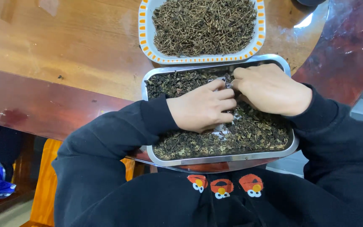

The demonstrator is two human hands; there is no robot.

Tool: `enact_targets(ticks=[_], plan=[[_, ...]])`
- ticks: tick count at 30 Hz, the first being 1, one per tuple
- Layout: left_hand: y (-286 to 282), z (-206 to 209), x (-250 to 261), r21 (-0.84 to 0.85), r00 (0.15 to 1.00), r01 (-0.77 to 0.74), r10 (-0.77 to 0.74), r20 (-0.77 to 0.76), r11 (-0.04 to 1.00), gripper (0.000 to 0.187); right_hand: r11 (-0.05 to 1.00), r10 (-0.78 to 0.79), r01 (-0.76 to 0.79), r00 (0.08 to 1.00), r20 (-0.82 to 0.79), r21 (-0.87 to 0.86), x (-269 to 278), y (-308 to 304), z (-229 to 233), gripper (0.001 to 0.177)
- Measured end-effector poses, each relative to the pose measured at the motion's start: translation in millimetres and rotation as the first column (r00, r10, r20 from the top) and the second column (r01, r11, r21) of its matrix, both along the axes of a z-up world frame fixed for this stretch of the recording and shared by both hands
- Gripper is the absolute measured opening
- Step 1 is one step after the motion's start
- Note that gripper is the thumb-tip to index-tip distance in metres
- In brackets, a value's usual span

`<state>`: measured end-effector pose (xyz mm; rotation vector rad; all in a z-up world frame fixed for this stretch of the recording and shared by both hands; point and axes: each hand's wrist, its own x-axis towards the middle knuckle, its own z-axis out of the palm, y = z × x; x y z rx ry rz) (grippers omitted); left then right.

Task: Sorting dried tea leaves by hand to remove stems and debris

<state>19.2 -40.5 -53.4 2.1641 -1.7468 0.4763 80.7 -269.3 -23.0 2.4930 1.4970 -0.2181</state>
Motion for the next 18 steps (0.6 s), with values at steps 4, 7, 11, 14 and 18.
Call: enact_targets(ticks=[4,7,11,14,18], plan=[[5,14,1,0.074,0.994,-0.070,0.075,-0.078,0.995,0.011,1.000,0.013,-0.013,1.000,-0.011,0.002,4,0,-3,0.010],[7,8,5,0.058,0.990,-0.132,0.134,-0.035,0.989,0.018,0.998,0.041,-0.037,0.993,-0.113,0.042,5,7,14,0.010],[8,8,9,-0.042,0.985,-0.169,0.168,-0.023,0.985,0.015,0.987,0.016,0.048,0.918,-0.395,0.152,22,1,21,0.011],[10,21,7,-0.078,0.991,-0.115,0.109,-0.073,0.990,0.017,0.954,-0.013,0.173,0.842,-0.539,0.247,30,-2,35,0.003],[7,23,2,-0.036,0.983,0.051,-0.057,-0.175,0.998,0.028,0.897,0.077,0.232,0.757,-0.649,0.377,33,-5,38,0.011]])
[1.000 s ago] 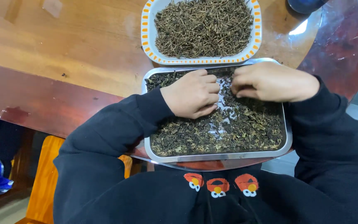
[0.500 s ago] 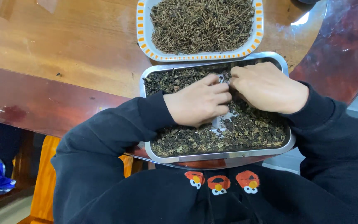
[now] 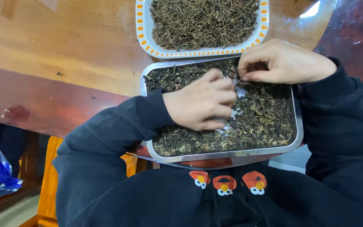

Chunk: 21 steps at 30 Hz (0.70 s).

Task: Sorting dried tea leaves by hand to remove stems and debris

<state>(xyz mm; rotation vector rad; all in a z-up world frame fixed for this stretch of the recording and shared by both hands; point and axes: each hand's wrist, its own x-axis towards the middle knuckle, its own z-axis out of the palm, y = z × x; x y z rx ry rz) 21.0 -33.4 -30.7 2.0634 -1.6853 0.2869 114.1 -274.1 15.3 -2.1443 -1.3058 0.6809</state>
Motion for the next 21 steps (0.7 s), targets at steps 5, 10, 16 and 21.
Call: enact_targets(ticks=[5,10,16,21], plan=[[-4,-7,-11,0.193,0.997,-0.010,-0.005,0.078,0.981,0.029,0.999,0.030,-0.031,0.999,0.025,0.026,-5,7,6,0.012],[-3,-8,-14,0.194,0.999,0.027,-0.033,0.031,0.981,0.007,1.000,-0.009,0.010,0.999,0.033,-0.015,-5,6,2,0.011],[-4,-10,-12,0.285,1.000,0.020,-0.020,-0.002,0.958,0.028,0.999,-0.036,0.036,0.999,0.001,-0.037,-4,4,0,0.012],[1,-9,-10,0.232,1.000,0.001,-0.007,0.022,0.973,0.033,0.998,-0.048,0.046,0.998,0.040,0.041,0,3,-4,0.009]])
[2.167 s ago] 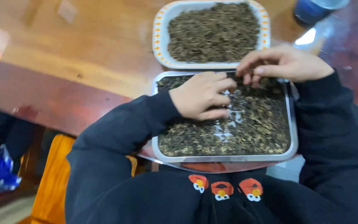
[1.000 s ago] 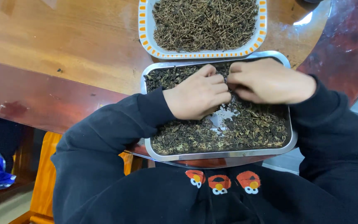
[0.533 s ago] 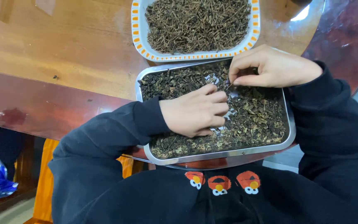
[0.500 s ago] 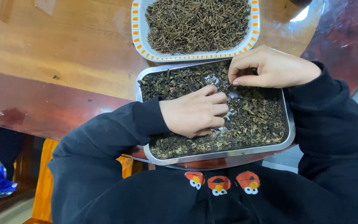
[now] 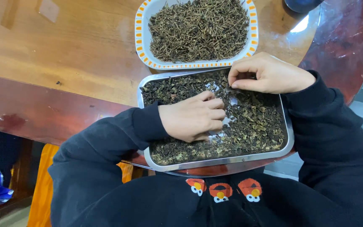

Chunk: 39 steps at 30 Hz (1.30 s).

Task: Sorting dried tea leaves by hand to remove stems and debris

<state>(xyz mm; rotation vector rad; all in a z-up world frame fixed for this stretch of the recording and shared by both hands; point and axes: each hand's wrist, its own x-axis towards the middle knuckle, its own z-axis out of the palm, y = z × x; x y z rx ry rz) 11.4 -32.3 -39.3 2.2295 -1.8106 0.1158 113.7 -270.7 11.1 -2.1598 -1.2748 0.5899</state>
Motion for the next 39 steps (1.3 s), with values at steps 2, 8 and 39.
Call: enact_targets(ticks=[2,8,39], plan=[[6,7,-1,0.028,0.999,-0.014,0.016,-0.041,0.999,0.030,0.989,-0.098,0.100,0.995,-0.019,0.108,-2,3,0,0.006],[1,2,-3,0.089,0.996,-0.039,0.031,0.085,0.995,0.021,0.864,-0.404,0.345,0.910,0.096,0.366,2,0,-13,0.021],[3,-15,21,-0.365,0.950,-0.311,0.279,-0.139,0.877,0.012,0.849,0.469,-0.334,0.833,0.293,-0.409,-62,19,-5,0.008]])
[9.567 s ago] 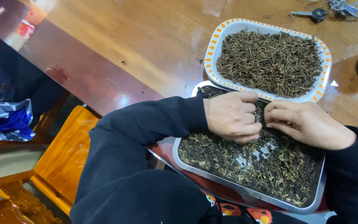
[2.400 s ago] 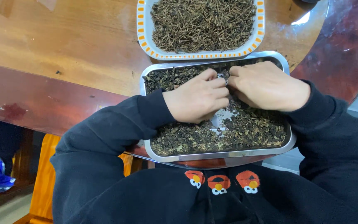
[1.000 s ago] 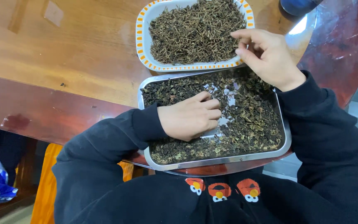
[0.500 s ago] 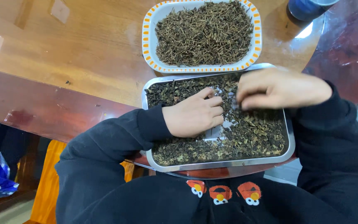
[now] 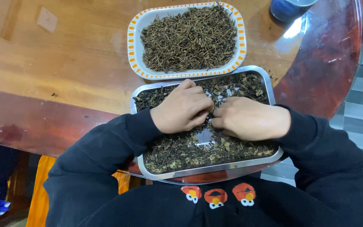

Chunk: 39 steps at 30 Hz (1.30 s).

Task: Sorting dried tea leaves by hand to remove stems and debris

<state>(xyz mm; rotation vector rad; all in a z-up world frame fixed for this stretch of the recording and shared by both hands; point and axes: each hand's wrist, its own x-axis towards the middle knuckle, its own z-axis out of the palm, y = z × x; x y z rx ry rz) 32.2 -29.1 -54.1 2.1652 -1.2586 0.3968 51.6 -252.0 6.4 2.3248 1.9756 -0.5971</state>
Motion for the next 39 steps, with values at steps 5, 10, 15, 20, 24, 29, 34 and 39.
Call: enact_targets(ticks=[5,10,15,20,24,29,34,39], plan=[[1,1,3,-0.057,0.999,-0.006,0.008,0.036,0.998,0.009,0.989,-0.017,0.060,0.956,-0.292,0.138,8,-1,20,0.012],[2,4,3,-0.090,0.999,-0.021,0.025,0.045,0.996,0.011,0.969,-0.005,0.120,0.883,-0.469,0.215,23,-16,22,0.015],[3,20,-3,0.008,0.999,-0.028,0.027,0.030,1.000,0.006,0.960,-0.129,0.212,0.914,-0.384,0.183,41,-34,21,0.022],[2,21,-2,0.012,0.998,-0.039,0.039,0.044,0.999,0.008,0.936,-0.353,0.353,0.936,0.010,-0.002,37,-54,24,0.036],[3,15,1,0.002,0.999,-0.020,0.020,0.050,1.000,0.009,0.876,-0.188,0.286,0.944,-0.270,0.389,33,-59,44,0.027],[3,16,1,-0.016,0.999,-0.009,0.010,0.046,1.000,0.008,0.833,-0.266,0.363,0.924,-0.274,0.417,34,-73,44,0.026],[5,10,3,-0.026,0.998,-0.040,0.042,0.053,0.999,0.012,0.852,-0.423,0.413,0.905,-0.042,0.321,31,-80,29,0.047],[5,9,5,-0.060,0.993,-0.054,0.060,0.100,0.997,0.011,0.835,-0.437,0.518,0.831,0.345,-0.188,7,-40,26,0.065]])
